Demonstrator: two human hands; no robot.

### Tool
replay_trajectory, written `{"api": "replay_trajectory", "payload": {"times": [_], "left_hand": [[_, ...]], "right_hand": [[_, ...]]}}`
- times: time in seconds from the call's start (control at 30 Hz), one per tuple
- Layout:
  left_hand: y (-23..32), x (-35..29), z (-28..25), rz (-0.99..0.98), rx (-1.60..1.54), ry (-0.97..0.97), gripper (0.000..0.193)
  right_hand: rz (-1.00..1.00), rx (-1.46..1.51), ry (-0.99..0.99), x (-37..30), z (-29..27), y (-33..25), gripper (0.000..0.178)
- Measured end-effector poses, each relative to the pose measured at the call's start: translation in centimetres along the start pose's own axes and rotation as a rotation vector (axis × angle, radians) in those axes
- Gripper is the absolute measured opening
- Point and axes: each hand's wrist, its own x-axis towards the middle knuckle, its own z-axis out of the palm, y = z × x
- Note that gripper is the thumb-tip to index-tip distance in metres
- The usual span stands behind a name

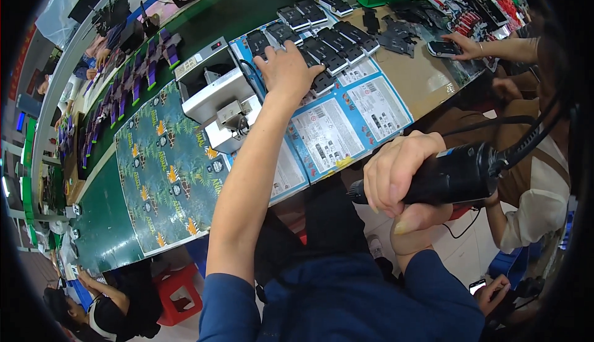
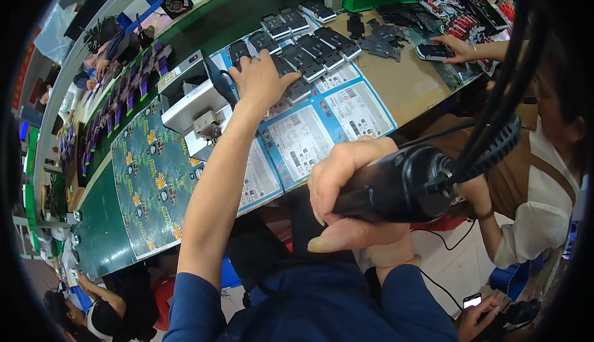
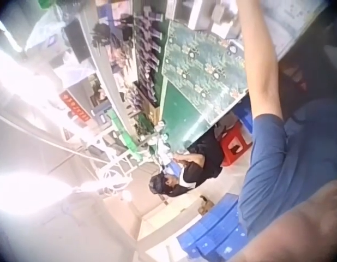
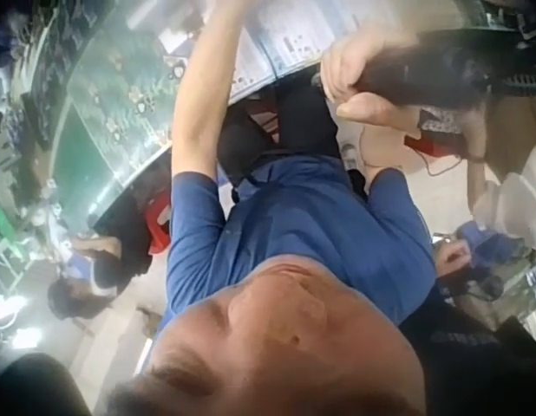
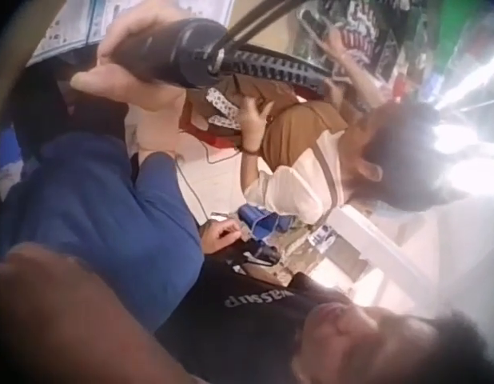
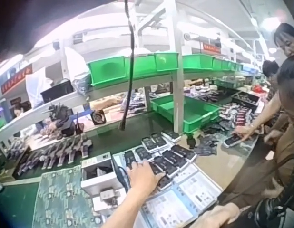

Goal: Assembling small electronic device components using an electric screwdriver.

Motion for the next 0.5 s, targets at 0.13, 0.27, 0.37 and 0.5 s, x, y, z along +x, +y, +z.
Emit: {"api": "replay_trajectory", "payload": {"times": [0.13,0.27,0.37,0.5], "left_hand": [[-0.2,0.1,-0.6,-0.118,-0.208,0.021,0.092],[-0.1,0.4,-0.9,-0.164,-0.316,-0.071,0.088],[-0.1,0.0,-0.6,-0.158,-0.507,-0.004,0.084],[0.7,-2.4,-0.1,-0.171,-0.93,0.162,0.064]], "right_hand": [[0.02,0.02,0.001,0.0,0.4,-0.1,0.037],[-0.094,-0.051,-0.221,0.4,-1.1,0.4,0.032],[-0.098,-0.041,-0.245,0.5,-1.0,0.4,0.032],[-0.102,-0.042,-0.264,0.3,-0.5,0.4,0.032]]}}
